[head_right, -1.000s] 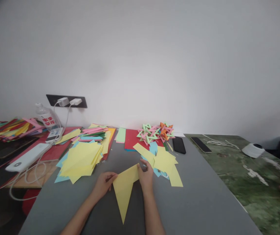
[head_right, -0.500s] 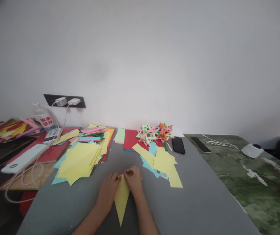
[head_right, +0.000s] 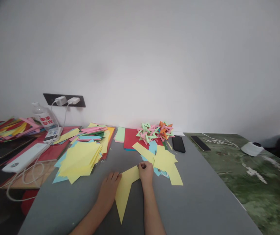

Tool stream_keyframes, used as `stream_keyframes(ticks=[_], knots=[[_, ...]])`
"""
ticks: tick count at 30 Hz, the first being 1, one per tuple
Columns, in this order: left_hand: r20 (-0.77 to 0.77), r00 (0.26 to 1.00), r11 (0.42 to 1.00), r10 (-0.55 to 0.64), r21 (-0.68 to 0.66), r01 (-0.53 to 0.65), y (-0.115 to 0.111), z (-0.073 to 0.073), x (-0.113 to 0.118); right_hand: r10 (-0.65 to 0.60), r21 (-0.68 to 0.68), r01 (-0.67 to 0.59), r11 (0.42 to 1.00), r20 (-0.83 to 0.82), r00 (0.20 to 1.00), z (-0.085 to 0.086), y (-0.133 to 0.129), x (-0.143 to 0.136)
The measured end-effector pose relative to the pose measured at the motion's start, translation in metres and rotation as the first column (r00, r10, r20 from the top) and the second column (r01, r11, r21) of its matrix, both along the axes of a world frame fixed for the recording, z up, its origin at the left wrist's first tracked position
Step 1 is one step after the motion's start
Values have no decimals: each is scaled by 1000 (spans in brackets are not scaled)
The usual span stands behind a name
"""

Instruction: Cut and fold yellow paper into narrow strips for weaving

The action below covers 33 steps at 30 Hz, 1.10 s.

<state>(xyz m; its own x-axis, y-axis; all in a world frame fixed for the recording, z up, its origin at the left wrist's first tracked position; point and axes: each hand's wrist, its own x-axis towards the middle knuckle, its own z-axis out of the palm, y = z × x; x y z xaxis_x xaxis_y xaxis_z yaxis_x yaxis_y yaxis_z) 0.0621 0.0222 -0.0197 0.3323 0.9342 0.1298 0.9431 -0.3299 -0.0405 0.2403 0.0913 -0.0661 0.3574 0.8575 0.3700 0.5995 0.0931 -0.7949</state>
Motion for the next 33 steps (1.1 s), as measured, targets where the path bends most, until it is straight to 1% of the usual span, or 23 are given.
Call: stream_keyframes(ticks=[2,3,5,7,9,12,16,20,23,33], knots=[[-11,999,999,-32,-20,32,5,2,-1,-14,22,14,1000,6,1000,1,-2,-3],[-15,999,998,-49,-30,49,8,3,-2,4,37,-4,999,14,1000,2,-3,-5],[-17,996,995,-89,-48,88,14,6,-2,103,57,-106,993,52,993,3,-7,-10],[-16,991,990,-131,-59,130,19,9,-3,219,49,-224,973,98,971,4,-8,-14],[-18,988,987,-155,-53,154,21,10,-4,260,28,-265,964,121,958,3,-9,-17],[-42,988,988,-151,-26,150,21,10,-9,247,8,-250,968,115,962,0,-7,-17],[-77,984,987,-162,-13,161,17,10,-23,240,-2,-241,970,102,965,0,-6,-16],[-66,979,981,-193,4,193,10,11,-38,232,-25,-230,973,94,968,1,-8,-16],[-68,977,979,-202,0,203,3,13,-46,228,-47,-225,973,81,970,2,-8,-17],[-75,984,987,-162,-27,160,-13,16,-63,221,-53,-218,975,71,973,0,-8,-17]])
